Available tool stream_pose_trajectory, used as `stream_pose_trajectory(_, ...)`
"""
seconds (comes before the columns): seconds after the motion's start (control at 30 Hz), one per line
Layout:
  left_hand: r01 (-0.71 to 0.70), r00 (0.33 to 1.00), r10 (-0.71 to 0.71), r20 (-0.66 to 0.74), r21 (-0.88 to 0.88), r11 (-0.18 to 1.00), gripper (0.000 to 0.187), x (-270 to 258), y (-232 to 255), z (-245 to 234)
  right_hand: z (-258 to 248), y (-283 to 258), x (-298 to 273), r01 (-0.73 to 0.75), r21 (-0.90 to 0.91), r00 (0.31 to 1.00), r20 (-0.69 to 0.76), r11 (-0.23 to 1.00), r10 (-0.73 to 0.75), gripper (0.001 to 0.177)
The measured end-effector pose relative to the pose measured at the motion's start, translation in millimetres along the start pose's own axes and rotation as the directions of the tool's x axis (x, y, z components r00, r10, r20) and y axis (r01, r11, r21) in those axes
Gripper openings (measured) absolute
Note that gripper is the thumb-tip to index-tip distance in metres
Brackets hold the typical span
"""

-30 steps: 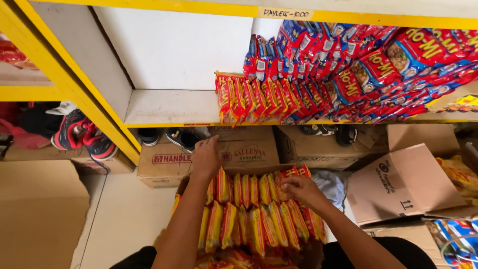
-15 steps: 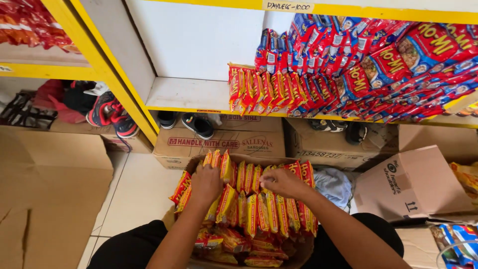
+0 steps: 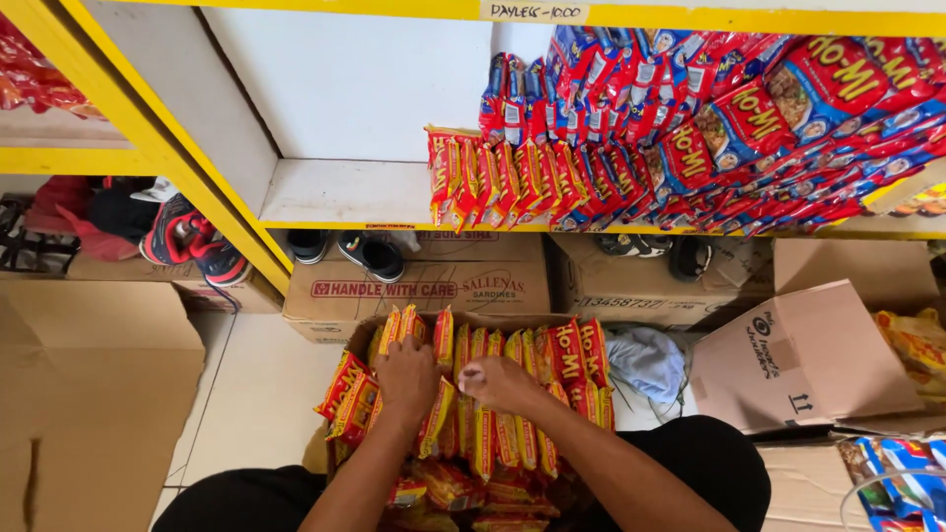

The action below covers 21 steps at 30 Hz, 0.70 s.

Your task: The person stocks a grocery store shelf with instant noodle packets from a cardboard box on the floor.

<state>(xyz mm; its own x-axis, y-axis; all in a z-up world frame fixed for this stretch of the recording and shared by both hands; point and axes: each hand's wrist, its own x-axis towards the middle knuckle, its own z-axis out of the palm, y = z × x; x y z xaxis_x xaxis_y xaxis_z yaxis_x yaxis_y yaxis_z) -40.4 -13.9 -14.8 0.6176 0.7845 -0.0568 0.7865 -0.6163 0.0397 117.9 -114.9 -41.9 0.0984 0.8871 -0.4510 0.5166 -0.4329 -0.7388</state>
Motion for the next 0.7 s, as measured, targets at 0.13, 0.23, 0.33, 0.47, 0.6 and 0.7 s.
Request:
stream_pose_trajectory(0.13, -0.065, 0.998, 0.066, 0.023, -0.047, 0.997, 0.038, 15.2, -1.1, 20.9, 0.1, -5.0, 11.3, -0.068, 0.054, 0.994, -0.082, 0.996, 0.072, 0.043)
stream_pose_trajectory(0.23, -0.13, 0.991, 0.129, -0.02, -0.162, 0.978, 0.022, 22.1, -2.7, 45.7, 8.9, 3.7, 18.1, -0.129, 0.191, 0.974, -0.157, 0.973, 0.161, 0.041)
stream_pose_trajectory(0.33, -0.206, 0.977, 0.183, -0.113, -0.245, 0.947, 0.015, 18.0, 0.7, 35.1, 20.0, 26.6, 31.2, -0.037, 0.453, 0.97, -0.199, 0.891, 0.141, 0.038)
stream_pose_trajectory(0.47, -0.263, 0.961, 0.209, -0.183, -0.362, 0.894, 0.019, -0.3, 12.5, 2.9, 13.6, 18.3, 25.0, -0.12, 0.708, 0.962, -0.09, 0.696, 0.257, 0.044)
stream_pose_trajectory(0.6, -0.249, 0.968, 0.22, -0.117, -0.406, 0.879, 0.015, -7.5, 29.3, -0.9, 9.9, 30.8, 25.9, -0.175, 0.844, 0.951, 0.011, 0.507, 0.31, 0.044)
stream_pose_trajectory(0.7, -0.366, 0.926, 0.304, -0.223, -0.34, 0.866, 0.02, -7.2, 40.1, 22.6, -0.8, 24.5, 18.1, -0.12, 0.896, 0.959, -0.007, 0.427, 0.284, 0.038)
